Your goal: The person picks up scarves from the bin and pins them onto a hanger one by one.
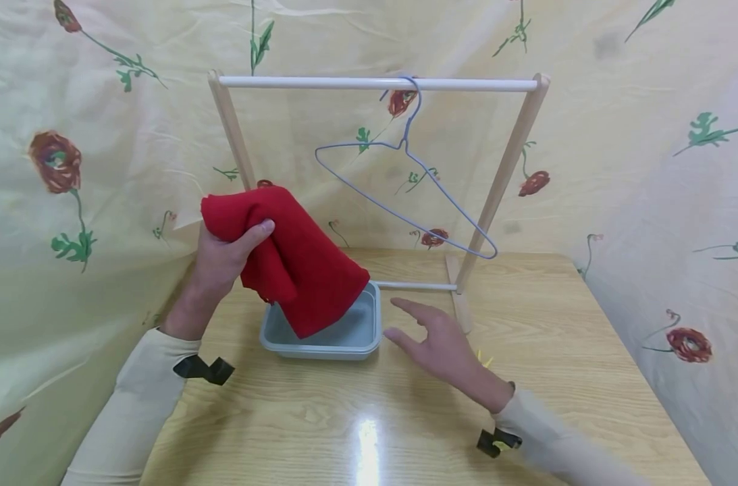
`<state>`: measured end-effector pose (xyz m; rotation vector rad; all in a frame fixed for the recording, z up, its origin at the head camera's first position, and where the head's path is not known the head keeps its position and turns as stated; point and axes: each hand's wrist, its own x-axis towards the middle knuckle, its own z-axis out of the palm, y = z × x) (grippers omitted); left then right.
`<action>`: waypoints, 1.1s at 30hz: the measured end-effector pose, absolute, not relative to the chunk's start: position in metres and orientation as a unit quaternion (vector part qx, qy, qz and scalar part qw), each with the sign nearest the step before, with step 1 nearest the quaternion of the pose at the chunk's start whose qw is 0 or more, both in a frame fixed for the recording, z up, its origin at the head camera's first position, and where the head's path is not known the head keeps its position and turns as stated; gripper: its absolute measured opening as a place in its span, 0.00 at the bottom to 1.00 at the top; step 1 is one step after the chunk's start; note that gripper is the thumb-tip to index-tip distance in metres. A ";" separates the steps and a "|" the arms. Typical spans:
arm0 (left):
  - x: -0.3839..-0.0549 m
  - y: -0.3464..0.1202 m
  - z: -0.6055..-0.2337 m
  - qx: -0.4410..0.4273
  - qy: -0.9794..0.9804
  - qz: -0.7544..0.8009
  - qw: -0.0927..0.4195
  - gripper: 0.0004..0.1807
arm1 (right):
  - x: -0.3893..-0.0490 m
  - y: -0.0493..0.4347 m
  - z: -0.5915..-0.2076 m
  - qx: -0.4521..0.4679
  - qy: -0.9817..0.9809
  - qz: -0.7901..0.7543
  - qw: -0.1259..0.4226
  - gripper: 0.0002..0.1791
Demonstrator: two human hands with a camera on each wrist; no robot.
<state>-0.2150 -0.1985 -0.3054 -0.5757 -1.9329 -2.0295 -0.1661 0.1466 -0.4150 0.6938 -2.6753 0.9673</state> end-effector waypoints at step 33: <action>-0.214 -0.202 -0.322 -0.197 -0.671 -0.702 0.133 0.25 | -0.228 0.196 -0.257 0.198 -0.841 0.432 0.259 0.23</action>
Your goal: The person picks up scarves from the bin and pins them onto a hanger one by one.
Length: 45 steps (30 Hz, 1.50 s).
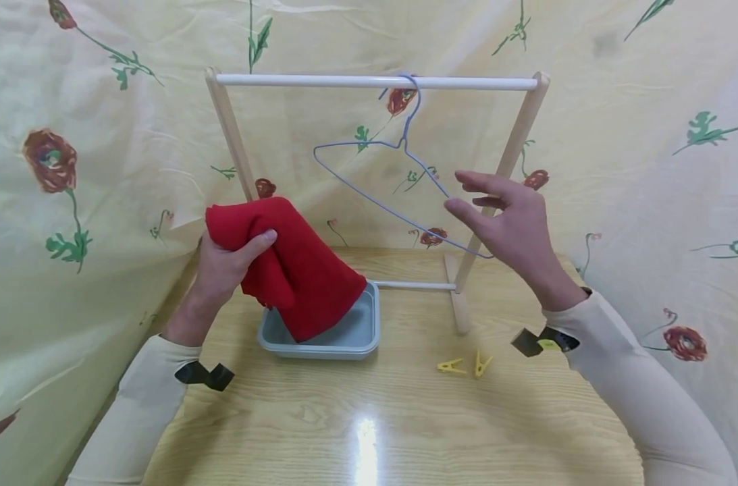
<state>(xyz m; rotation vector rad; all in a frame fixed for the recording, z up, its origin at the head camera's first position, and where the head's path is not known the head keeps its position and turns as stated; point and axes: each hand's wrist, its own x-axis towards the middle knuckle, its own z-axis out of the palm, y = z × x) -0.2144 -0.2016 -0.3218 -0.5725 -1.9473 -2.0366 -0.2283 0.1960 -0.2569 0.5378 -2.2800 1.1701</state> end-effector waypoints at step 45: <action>-0.216 -0.200 -0.314 -0.205 -0.688 -0.685 0.129 0.25 | -0.288 0.184 -0.251 0.145 -0.882 0.416 0.169 0.17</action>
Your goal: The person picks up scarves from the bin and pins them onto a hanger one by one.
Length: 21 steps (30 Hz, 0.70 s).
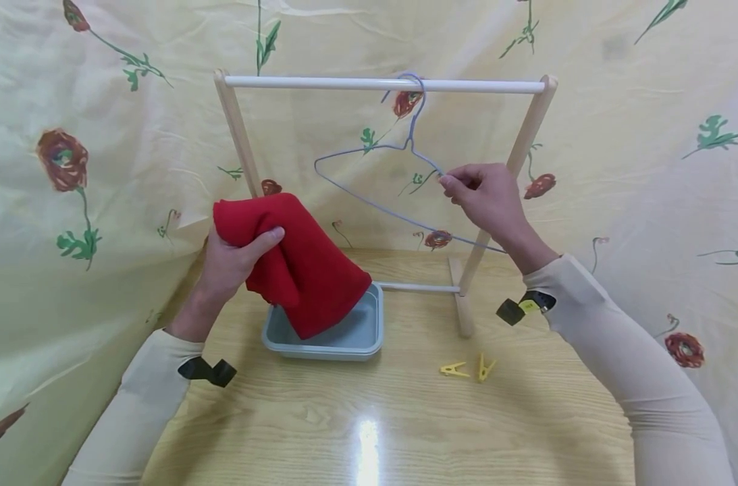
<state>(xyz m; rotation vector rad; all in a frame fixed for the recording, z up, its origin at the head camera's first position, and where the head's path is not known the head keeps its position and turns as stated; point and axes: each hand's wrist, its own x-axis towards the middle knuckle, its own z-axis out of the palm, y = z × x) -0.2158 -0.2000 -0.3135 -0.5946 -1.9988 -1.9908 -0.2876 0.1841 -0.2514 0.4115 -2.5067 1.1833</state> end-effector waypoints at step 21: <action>-0.217 -0.189 -0.277 -0.260 -0.671 -0.679 0.142 0.25 | -0.260 0.188 -0.228 0.163 -0.858 0.435 0.220 0.15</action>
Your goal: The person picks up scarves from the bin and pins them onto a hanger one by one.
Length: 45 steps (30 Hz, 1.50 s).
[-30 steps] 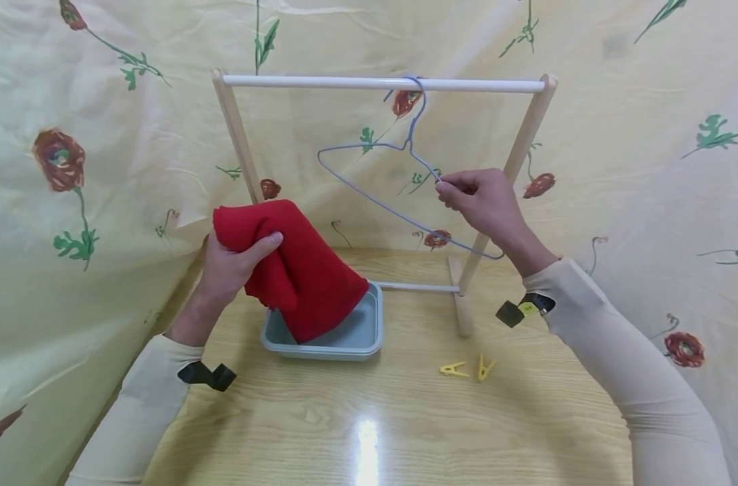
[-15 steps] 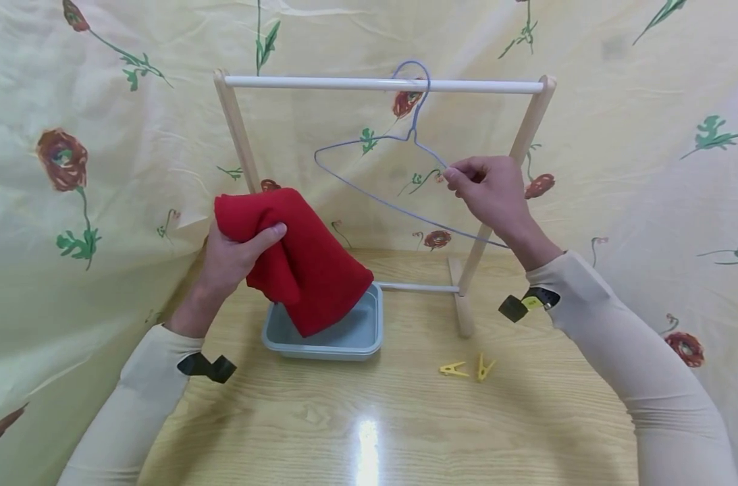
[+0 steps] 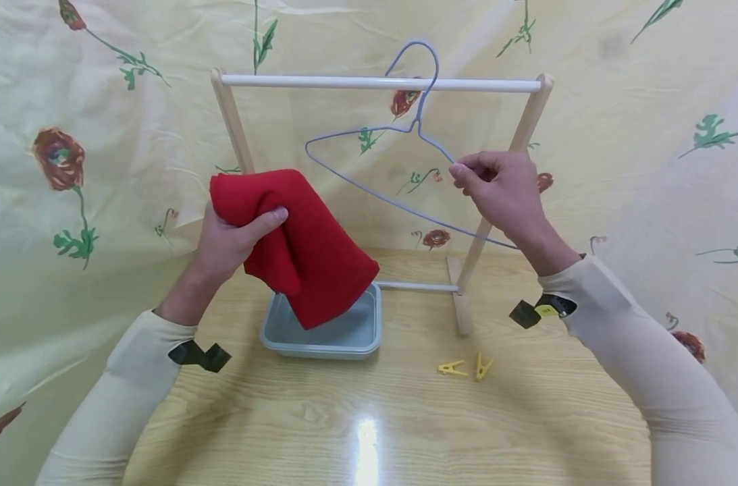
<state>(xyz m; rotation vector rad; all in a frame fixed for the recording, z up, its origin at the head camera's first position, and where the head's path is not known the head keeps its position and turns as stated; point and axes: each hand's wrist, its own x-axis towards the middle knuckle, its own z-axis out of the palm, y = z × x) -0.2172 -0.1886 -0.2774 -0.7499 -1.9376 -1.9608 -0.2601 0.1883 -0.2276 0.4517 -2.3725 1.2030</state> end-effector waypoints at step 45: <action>-0.228 -0.129 -0.244 -0.405 -0.612 -0.675 0.075 0.28 | -0.242 0.169 -0.323 0.199 -0.824 0.519 0.112 0.10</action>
